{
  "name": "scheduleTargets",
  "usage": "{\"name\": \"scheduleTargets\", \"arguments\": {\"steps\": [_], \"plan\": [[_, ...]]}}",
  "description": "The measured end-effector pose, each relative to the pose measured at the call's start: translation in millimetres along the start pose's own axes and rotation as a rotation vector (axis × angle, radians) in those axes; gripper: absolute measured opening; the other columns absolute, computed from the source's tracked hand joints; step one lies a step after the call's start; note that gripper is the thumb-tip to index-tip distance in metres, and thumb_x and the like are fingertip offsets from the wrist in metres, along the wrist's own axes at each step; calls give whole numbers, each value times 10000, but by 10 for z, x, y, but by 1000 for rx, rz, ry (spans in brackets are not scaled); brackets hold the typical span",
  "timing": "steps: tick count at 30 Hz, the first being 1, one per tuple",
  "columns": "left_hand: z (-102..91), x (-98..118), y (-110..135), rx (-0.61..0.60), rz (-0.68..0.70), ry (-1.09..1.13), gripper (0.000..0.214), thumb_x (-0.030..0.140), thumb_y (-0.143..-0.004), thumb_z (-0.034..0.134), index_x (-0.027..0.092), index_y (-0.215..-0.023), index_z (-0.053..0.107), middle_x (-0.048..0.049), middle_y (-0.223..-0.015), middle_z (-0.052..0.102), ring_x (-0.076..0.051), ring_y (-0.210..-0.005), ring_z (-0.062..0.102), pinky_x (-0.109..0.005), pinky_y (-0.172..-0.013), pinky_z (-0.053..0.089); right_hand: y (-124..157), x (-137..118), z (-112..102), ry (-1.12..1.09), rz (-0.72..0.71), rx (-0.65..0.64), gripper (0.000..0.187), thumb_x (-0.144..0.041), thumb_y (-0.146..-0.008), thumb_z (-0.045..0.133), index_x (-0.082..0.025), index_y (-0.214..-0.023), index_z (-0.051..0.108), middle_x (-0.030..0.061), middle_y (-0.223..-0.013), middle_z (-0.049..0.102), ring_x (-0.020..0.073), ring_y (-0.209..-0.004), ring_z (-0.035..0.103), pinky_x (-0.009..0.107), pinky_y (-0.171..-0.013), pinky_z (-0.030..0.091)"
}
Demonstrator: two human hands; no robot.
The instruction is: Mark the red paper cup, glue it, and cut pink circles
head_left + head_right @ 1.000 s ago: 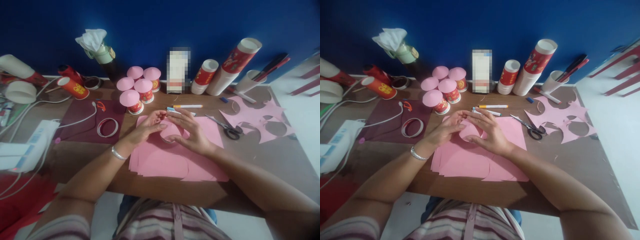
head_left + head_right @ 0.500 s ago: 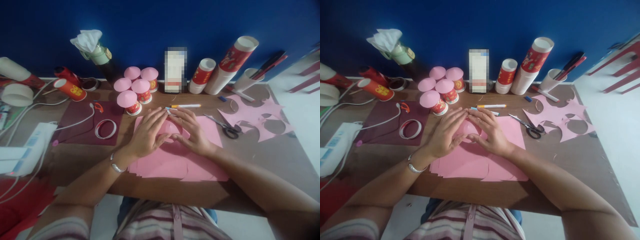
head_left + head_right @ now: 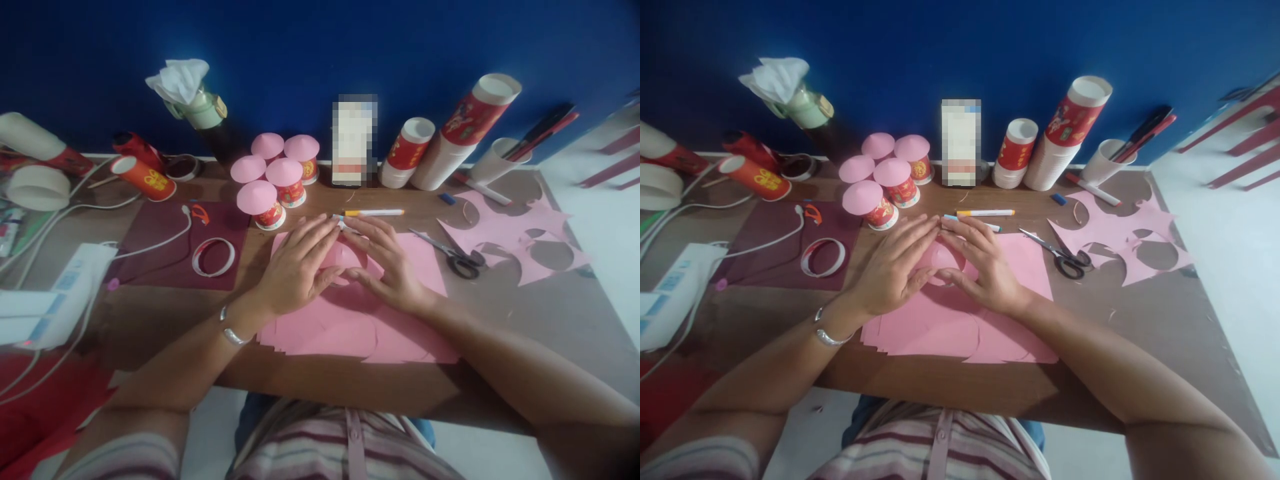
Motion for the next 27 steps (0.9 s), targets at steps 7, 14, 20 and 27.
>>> {"name": "scheduleTargets", "arguments": {"steps": [7,14,20,27], "plan": [[7,18,1,-8,11,-7,643,417,-1044,512,84,-1579,383,-219,-1594,499,-350,-1535,421,-576,-1255,382,15,7,12,-4,-3,-5,574,-476,-1018,597,-330,-1559,471,75,-1576,543,322,-1495,445,618,-1227,407],[19,-1,9,-27,0,38,660,411,-1047,510,118,-1611,331,-209,-1619,470,-345,-1554,394,-583,-1261,371,-10,13,-34,-115,63,18,505,-493,-1029,577,-343,-1509,535,64,-1549,571,297,-1482,476,596,-1245,389],[-21,-12,-8,-36,-50,219,697,450,-1060,469,211,-1662,213,-172,-1699,350,-314,-1603,309,-578,-1291,325,-15,109,-39,-449,440,-21,595,-536,-1009,590,-393,-1565,433,10,-1641,467,292,-1532,423,593,-1287,333],[76,-53,5,-90,-37,278,699,436,-1055,487,260,-1668,200,-143,-1707,343,-328,-1620,256,-616,-1293,308,1,145,50,-649,561,-50,704,-540,-909,734,-406,-1542,457,-17,-1668,425,297,-1587,328,565,-1320,279]]}}
Point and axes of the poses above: each hand's wrist, its own y-axis away from the middle knuckle, its own z-axis out of the palm, x = y × z, the point moved 2 cm from there along -y, towards the middle knuckle
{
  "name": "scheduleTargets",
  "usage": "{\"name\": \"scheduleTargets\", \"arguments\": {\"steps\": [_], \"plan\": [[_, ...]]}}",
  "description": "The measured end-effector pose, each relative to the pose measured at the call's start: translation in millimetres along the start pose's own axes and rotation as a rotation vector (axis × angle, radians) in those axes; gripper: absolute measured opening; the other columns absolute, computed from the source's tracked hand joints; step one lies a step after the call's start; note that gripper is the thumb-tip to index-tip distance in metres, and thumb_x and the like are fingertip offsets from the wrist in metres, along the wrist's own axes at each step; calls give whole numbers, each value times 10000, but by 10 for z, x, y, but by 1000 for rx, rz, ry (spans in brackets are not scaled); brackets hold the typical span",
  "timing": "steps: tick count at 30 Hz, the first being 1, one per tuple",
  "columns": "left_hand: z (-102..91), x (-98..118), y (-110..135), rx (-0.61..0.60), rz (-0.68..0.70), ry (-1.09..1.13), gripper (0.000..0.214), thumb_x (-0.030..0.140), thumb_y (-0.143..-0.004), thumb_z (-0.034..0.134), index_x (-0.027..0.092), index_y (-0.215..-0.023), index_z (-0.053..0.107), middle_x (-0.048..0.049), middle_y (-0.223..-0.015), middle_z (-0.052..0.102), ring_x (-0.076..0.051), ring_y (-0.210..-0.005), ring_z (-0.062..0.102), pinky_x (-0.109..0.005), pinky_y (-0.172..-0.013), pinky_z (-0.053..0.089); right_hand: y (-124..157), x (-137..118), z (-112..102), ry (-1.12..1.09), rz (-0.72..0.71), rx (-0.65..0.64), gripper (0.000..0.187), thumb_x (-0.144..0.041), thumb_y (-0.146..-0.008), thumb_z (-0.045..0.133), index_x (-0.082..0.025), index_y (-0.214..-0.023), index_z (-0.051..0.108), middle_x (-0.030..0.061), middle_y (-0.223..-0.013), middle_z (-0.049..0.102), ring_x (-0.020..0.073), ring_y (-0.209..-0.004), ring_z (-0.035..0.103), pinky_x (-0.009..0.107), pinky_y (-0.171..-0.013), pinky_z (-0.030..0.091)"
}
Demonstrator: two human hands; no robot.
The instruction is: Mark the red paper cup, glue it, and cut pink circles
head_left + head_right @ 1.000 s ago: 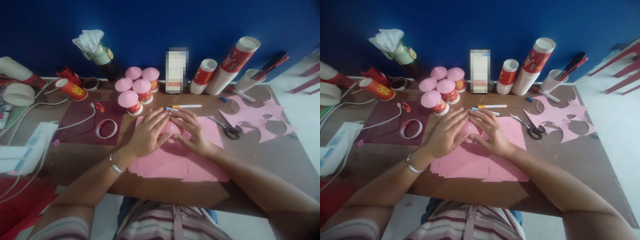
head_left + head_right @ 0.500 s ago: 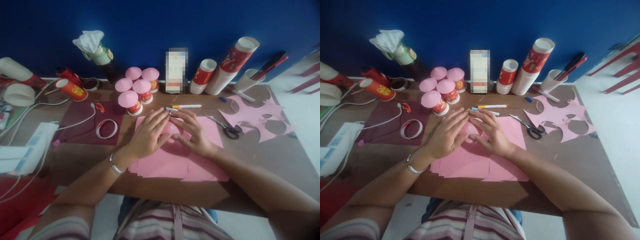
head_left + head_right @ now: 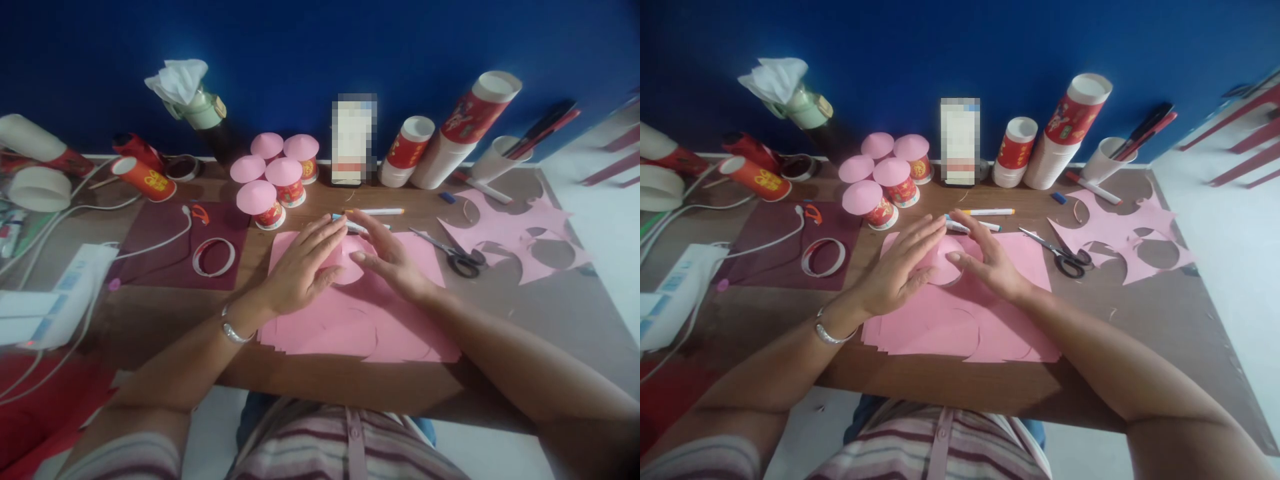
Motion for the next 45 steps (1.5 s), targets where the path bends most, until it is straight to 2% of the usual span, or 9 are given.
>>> {"name": "scheduleTargets", "arguments": {"steps": [7,10,15,22,25,29,34,39,45], "plan": [[-4,-13,7,-1,3,13,691,396,-1052,511,257,-1663,219,-139,-1703,351,-309,-1620,260,-603,-1302,300,-5,-1,-23,-30,-2,11,700,-558,-927,708,-420,-1556,431,-11,-1672,422,294,-1580,343,572,-1312,294],[-19,4,2,5,8,20,708,418,-1042,532,232,-1658,238,-156,-1699,351,-315,-1617,265,-599,-1305,296,-1,-13,-48,-4,-73,16,713,-581,-943,675,-409,-1578,399,14,-1667,431,305,-1572,361,587,-1295,322],[-9,13,-4,2,-5,-2,677,414,-1052,508,248,-1654,247,-144,-1689,377,-314,-1616,272,-617,-1292,313,7,25,-26,114,-173,-47,823,-546,-889,766,-394,-1595,373,39,-1682,407,309,-1578,357,591,-1292,337],[-13,13,-5,-8,-32,6,661,438,-1046,519,247,-1638,295,-138,-1670,415,-307,-1603,311,-619,-1287,326,4,14,-19,127,-158,-48,802,-563,-912,732,-374,-1600,367,56,-1679,413,309,-1567,381,578,-1282,362],[-43,40,-27,30,-23,19,718,476,-1010,583,241,-1631,310,-151,-1656,435,-326,-1587,342,-631,-1277,339,8,-10,-32,68,-160,-13,699,-558,-971,653,-368,-1587,381,61,-1655,451,289,-1542,424,559,-1265,395],[-87,91,-107,72,16,58,711,467,-986,633,229,-1600,366,-155,-1619,489,-312,-1556,407,-608,-1267,370,-2,11,-37,28,-178,112,580,-552,-1015,580,-353,-1541,437,71,-1574,549,271,-1482,505,548,-1241,429],[-56,96,-228,46,12,75,692,489,-978,638,227,-1577,410,-144,-1617,497,-319,-1570,379,-611,-1257,383,-31,88,-64,10,-165,210,561,-585,-1014,559,-341,-1507,449,78,-1510,608,256,-1433,557,514,-1212,475],[22,42,-259,2,3,82,616,472,-974,648,247,-1525,494,-119,-1584,542,-314,-1567,385,-628,-1262,362,-57,124,-92,-48,-176,198,576,-586,-992,600,-329,-1486,454,91,-1479,629,255,-1395,591,513,-1183,505],[60,2,-230,-50,-62,122,642,506,-972,643,288,-1549,467,-102,-1601,525,-309,-1571,378,-644,-1272,325,-72,134,-93,-48,-158,183,573,-579,-1000,580,-337,-1500,437,95,-1454,639,263,-1377,602,527,-1160,518]]}}
Point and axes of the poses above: each hand's wrist, its own y-axis away from the middle knuckle, its own z-axis out of the palm, x = y × z, the point moved 2 cm from there along -y, towards the middle knuckle
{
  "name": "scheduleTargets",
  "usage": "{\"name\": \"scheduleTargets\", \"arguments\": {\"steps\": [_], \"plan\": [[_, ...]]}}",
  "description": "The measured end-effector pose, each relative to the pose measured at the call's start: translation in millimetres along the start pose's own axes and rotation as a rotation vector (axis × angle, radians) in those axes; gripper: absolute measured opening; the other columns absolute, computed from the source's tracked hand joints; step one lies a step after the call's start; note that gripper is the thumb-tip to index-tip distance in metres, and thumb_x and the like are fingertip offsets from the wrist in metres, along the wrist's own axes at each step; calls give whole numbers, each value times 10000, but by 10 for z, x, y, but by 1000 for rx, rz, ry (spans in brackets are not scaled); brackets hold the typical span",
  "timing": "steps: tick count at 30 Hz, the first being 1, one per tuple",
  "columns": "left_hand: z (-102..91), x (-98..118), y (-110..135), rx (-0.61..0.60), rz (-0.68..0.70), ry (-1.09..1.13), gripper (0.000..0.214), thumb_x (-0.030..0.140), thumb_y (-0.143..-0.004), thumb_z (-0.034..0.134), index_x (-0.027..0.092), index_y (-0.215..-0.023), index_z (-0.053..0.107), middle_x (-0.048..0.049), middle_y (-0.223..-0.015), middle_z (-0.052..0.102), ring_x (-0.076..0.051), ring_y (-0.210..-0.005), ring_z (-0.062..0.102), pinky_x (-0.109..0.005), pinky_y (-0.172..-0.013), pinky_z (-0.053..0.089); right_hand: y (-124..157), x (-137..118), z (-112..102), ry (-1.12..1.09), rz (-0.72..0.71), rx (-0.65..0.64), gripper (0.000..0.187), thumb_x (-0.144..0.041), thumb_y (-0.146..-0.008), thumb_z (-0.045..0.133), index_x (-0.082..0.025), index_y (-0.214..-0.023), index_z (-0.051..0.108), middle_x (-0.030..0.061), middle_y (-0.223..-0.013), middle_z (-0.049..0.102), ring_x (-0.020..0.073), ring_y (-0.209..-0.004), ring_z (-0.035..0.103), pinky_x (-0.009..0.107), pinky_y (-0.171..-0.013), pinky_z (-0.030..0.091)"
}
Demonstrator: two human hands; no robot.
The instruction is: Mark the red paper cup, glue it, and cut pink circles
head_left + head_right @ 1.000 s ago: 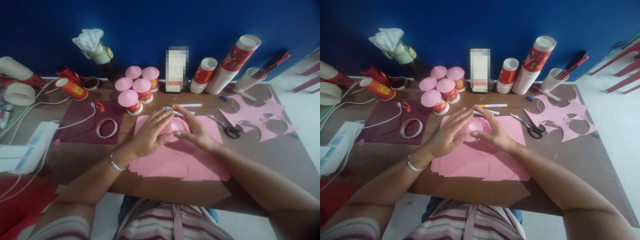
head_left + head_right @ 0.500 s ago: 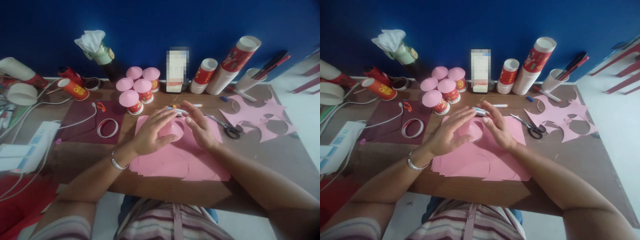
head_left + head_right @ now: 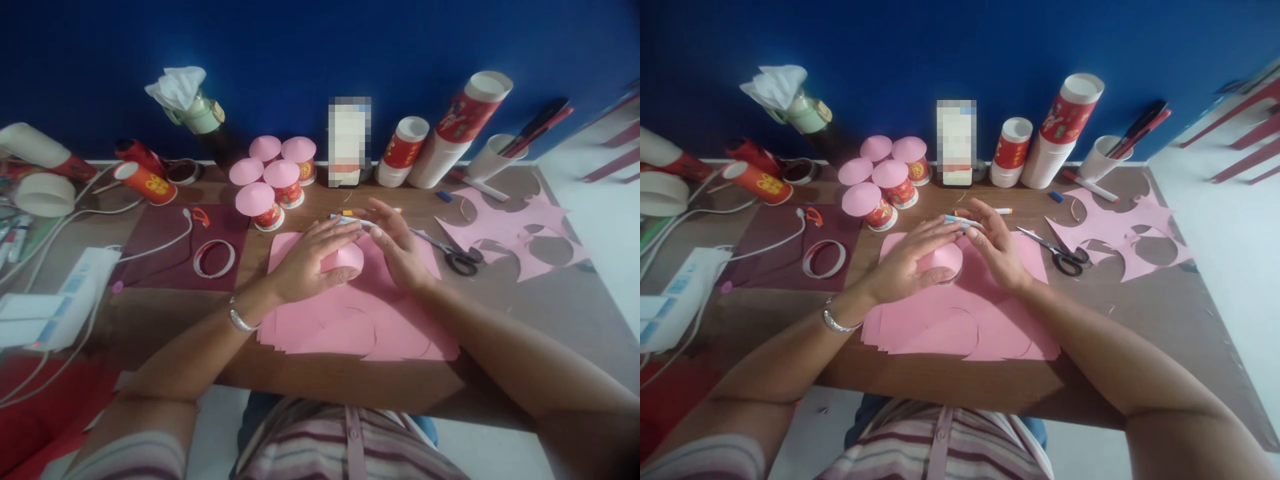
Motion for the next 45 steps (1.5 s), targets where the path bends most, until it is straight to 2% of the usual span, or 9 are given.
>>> {"name": "scheduleTargets", "arguments": {"steps": [5,8,12,16,21,27,34,41,45], "plan": [[-24,-25,40,62,46,13,733,551,-963,635,257,-1592,398,-138,-1641,464,-315,-1587,348,-616,-1283,325,21,-34,-10,72,-86,-13,571,-531,-1036,534,-349,-1554,379,91,-1465,630,263,-1350,622,525,-1133,538],[-101,-42,96,71,45,-7,801,565,-964,625,210,-1621,337,-172,-1674,398,-322,-1598,321,-580,-1290,330,51,-89,-12,294,-208,-45,619,-534,-1034,536,-349,-1597,357,91,-1518,592,296,-1399,574,561,-1167,497],[-185,-20,176,57,18,-143,823,571,-995,561,212,-1658,232,-185,-1714,307,-337,-1620,254,-594,-1299,293,110,-167,51,553,-405,-189,665,-525,-1047,503,-346,-1647,279,81,-1575,548,327,-1473,485,600,-1204,449],[-158,80,218,63,45,-296,802,560,-1027,487,216,-1673,159,-197,-1727,264,-362,-1631,205,-647,-1299,235,161,-205,122,645,-515,-249,692,-527,-1045,503,-325,-1658,253,85,-1603,520,341,-1515,438,626,-1214,433],[-95,189,232,48,17,-426,782,497,-1046,472,148,-1671,156,-223,-1712,289,-392,-1614,242,-637,-1289,249,183,-217,147,671,-599,-207,662,-457,-1051,527,-307,-1650,288,98,-1547,582,338,-1487,483,612,-1188,461],[-66,205,239,21,-1,-435,734,431,-1067,438,116,-1665,150,-242,-1706,288,-374,-1616,249,-618,-1284,276,192,-166,153,702,-616,-188,664,-387,-1043,562,-307,-1645,295,96,-1536,596,330,-1480,506,620,-1200,436],[-79,178,246,30,-5,-415,730,434,-1067,438,115,-1660,155,-253,-1717,245,-357,-1628,218,-612,-1289,280,209,-198,143,807,-673,-179,706,-396,-1056,539,-273,-1668,209,127,-1546,580,311,-1500,486,603,-1208,423],[-104,206,238,-3,-36,-362,709,429,-1075,419,160,-1672,146,-206,-1730,245,-337,-1636,195,-606,-1309,243,203,-191,142,830,-730,-141,660,-405,-1063,526,-225,-1649,283,145,-1479,640,310,-1463,530,583,-1215,414],[-171,165,227,12,-57,-233,682,450,-1065,448,226,-1667,217,-157,-1750,211,-320,-1640,191,-584,-1328,214,177,-197,109,764,-671,-137,594,-408,-1082,461,-236,-1634,327,141,-1482,635,313,-1438,545,588,-1189,452]]}}
Point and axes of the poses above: each hand's wrist, its own y-axis away from the middle knuckle, its own z-axis out of the palm, x = y × z, the point moved 2 cm from there along -y, towards the middle knuckle
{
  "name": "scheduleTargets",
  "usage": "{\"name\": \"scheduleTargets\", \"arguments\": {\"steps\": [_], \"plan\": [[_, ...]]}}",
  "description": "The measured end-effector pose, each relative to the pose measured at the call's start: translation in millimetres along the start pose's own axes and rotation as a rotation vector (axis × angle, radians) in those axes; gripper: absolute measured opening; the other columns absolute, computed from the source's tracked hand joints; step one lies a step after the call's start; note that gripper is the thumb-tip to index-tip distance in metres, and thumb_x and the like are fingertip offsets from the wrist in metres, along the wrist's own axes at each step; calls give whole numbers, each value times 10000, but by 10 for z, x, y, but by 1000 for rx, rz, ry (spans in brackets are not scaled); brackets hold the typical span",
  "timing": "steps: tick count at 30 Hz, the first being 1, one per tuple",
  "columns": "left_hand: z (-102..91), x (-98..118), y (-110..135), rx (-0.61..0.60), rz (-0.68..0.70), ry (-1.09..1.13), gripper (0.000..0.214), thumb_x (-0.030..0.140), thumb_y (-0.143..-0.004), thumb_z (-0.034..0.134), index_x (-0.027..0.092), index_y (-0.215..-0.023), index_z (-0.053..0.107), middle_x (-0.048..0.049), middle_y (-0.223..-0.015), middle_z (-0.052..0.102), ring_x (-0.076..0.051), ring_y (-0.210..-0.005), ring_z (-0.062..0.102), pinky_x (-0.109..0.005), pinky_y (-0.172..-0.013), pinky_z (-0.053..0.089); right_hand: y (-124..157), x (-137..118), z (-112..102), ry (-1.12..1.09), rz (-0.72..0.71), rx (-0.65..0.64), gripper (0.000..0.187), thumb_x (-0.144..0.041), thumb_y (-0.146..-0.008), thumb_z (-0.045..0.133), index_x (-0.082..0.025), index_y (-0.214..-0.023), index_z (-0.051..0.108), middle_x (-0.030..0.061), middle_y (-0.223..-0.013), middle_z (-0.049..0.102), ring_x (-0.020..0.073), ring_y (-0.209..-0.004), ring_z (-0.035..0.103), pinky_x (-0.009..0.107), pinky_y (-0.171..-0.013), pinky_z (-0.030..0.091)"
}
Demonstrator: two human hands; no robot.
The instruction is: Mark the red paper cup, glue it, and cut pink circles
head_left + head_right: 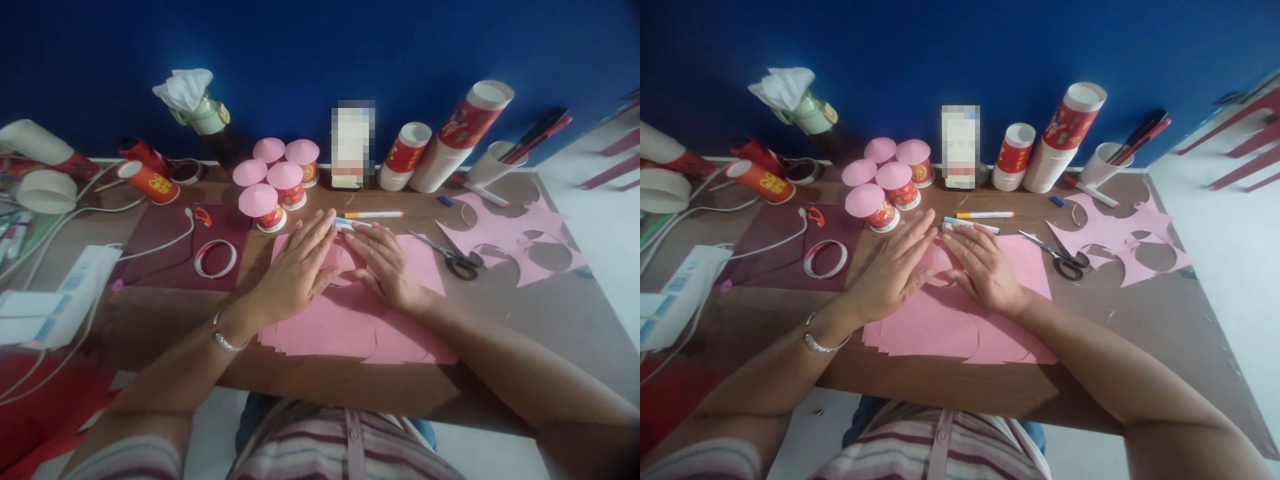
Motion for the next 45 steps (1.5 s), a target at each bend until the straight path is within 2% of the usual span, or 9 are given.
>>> {"name": "scheduleTargets", "arguments": {"steps": [5,8,14,19,30,36,39,42,45], "plan": [[17,-325,14,-13,-169,501,770,596,-1001,533,294,-1658,268,-99,-1764,201,-339,-1640,183,-549,-1336,203,15,177,7,-115,254,30,468,-365,-1098,376,-291,-1548,480,103,-1396,685,305,-1347,601,583,-1106,539],[126,-473,34,-118,-216,857,1009,680,-846,713,363,-1665,215,-88,-1768,194,-400,-1624,208,-593,-1303,262,24,261,8,-163,336,45,449,-391,-1095,368,-354,-1522,503,82,-1418,665,304,-1329,611,598,-1101,543],[278,-364,-38,-139,-155,709,1203,442,-597,981,316,-1617,357,-153,-1677,395,-446,-1558,343,-637,-1283,266,-80,122,-82,-247,230,4,650,-648,-1027,449,-346,-1599,387,89,-1523,589,343,-1468,492,620,-1195,449],[308,-171,-100,-82,-197,633,762,411,-782,842,224,-1460,549,-160,-1484,610,-413,-1356,576,-605,-1163,440,-140,-24,-11,-243,168,-96,806,-685,-986,519,-306,-1652,269,113,-1544,576,336,-1510,457,606,-1214,435],[309,-74,-149,-22,-138,621,630,345,-808,805,227,-1390,594,-133,-1431,650,-333,-1291,631,-542,-1128,489,-121,-36,36,-213,220,-119,918,-539,-932,714,-291,-1666,222,117,-1523,606,332,-1468,525,624,-1280,338],[272,-291,-62,-176,-214,649,1019,513,-615,949,240,-1487,500,-175,-1547,542,-423,-1435,503,-625,-1205,396,-104,-47,57,-206,212,-118,944,-566,-948,680,-278,-1678,155,139,-1525,598,347,-1459,529,641,-1249,380],[262,-405,-33,-232,-193,882,1059,657,-605,910,281,-1507,502,-147,-1608,485,-423,-1562,335,-605,-1268,303,-92,-52,44,-238,204,-78,933,-581,-968,637,-291,-1683,113,128,-1534,590,353,-1452,522,627,-1209,431],[277,-394,-45,-68,-244,1193,657,727,-914,574,301,-1412,604,-101,-1565,543,-332,-1544,394,-523,-1279,299,-92,-62,25,-234,199,-58,903,-574,-986,608,-302,-1682,103,130,-1545,576,358,-1439,531,628,-1193,442],[314,-274,-62,120,-392,1218,487,622,-997,515,258,-1277,677,-91,-1428,643,-300,-1431,516,-493,-1239,342,-105,-82,21,-232,200,-76,902,-533,-993,621,-302,-1679,82,128,-1497,624,354,-1441,542,654,-1204,419]]}}
Point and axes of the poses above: each hand's wrist, its own y-axis away from the middle knuckle, its own z-axis out of the palm, x = y × z, the point moved 2 cm from there along -y, towards the middle knuckle
